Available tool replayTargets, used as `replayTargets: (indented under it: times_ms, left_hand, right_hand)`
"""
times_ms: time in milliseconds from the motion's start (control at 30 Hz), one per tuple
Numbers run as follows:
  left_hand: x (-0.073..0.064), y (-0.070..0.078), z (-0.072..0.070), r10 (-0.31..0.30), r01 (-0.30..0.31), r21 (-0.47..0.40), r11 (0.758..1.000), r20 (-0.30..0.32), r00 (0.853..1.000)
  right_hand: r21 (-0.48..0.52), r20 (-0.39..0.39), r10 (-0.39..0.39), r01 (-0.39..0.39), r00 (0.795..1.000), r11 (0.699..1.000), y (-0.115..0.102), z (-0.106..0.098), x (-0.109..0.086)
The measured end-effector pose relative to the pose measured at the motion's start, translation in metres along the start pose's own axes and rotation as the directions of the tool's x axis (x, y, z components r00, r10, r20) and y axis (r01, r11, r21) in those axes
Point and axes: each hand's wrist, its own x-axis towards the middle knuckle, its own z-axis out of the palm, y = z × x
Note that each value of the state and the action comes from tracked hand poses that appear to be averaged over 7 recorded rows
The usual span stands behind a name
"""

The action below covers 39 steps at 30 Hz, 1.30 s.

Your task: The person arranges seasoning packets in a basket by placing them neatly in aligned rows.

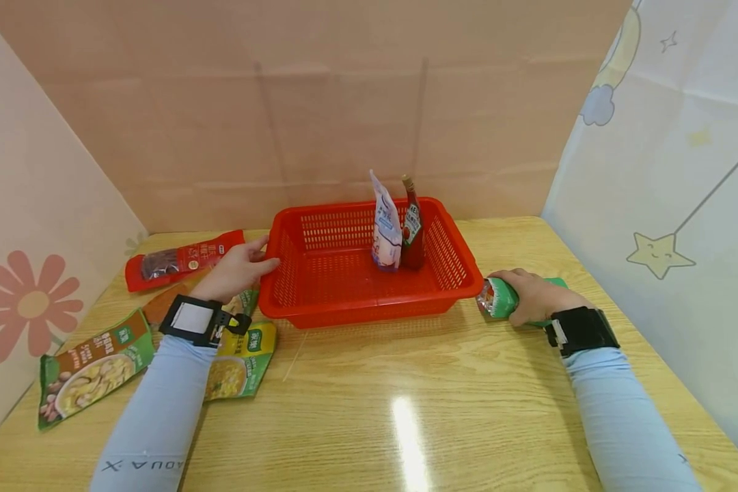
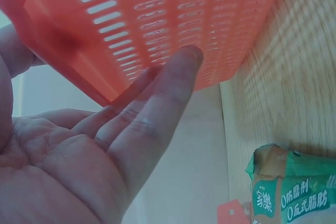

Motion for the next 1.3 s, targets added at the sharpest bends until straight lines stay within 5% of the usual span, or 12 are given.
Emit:
replayTargets:
  times_ms: [400, 633, 1300]
  left_hand:
    - [0.000, 0.000, 0.001, 0.005, -0.005, 0.016, 1.000, -0.002, 1.000]
    - [0.001, -0.002, 0.000, 0.018, -0.018, 0.025, 1.000, -0.004, 1.000]
    - [0.000, -0.002, 0.000, 0.028, -0.028, 0.031, 0.999, 0.003, 1.000]
  right_hand:
    - [-0.030, -0.079, 0.055, -0.058, 0.995, 0.998, 0.007, 0.002, 0.004]
    - [0.002, -0.109, 0.023, -0.023, 0.994, 1.000, 0.014, 0.002, 0.008]
    - [-0.025, -0.132, 0.081, -0.084, 0.988, 0.996, 0.023, -0.003, 0.004]
